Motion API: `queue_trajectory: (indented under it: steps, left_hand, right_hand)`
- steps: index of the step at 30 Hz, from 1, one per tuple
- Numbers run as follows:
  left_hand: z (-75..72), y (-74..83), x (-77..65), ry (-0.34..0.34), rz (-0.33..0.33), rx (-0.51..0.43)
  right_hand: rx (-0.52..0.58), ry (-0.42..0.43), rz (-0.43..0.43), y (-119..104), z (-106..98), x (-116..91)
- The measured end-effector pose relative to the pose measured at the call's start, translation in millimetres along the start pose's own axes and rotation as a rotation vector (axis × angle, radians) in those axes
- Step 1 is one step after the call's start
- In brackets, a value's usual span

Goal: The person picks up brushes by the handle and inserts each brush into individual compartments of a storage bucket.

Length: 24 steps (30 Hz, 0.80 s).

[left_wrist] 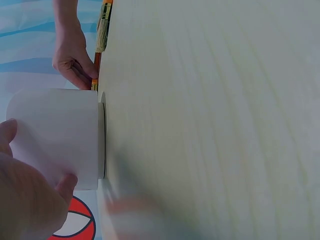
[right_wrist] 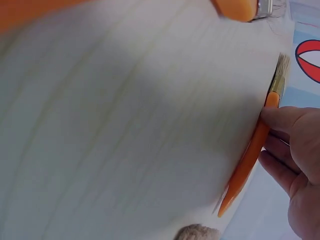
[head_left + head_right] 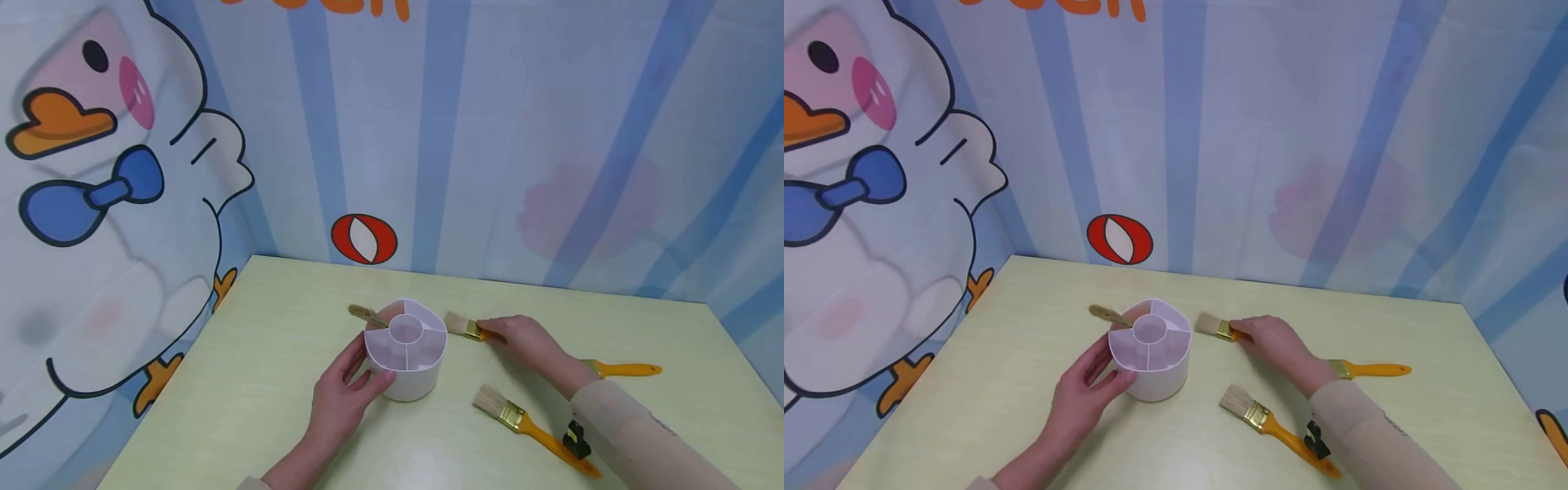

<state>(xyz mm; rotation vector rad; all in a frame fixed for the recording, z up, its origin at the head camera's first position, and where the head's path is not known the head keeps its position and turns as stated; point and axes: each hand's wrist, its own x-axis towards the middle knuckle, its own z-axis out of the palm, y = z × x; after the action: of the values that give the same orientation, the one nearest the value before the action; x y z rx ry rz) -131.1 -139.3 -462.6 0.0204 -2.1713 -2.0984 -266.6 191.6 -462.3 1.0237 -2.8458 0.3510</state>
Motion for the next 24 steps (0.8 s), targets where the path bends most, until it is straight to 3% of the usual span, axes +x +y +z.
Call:
queue_trajectory:
  steps: [5,9,12,17,24]
  left_hand:
    - [-0.7,0.6,0.2,-0.001,-0.004,-0.005]
    - [-0.5,0.5,0.8,-0.002,-0.006,-0.009]
    - [0.2,0.0,1.0,-0.005,-0.003,-0.012]
    - [0.3,-0.3,0.6,-0.004,-0.002,-0.012]
    - [0.5,-1.6,1.2,0.007,-0.001,-0.013]
  right_hand:
    - [-0.099,0.005,-0.048,-1.6,-2.0,2.4]
    - [-0.073,0.016,-0.019,-1.1,-5.3,2.7]
    - [0.043,0.041,0.057,1.4,-9.8,1.0]
    - [0.333,0.107,0.195,2.6,-25.1,0.8]
    - [0.721,0.168,0.327,-16.8,-53.0,13.3]
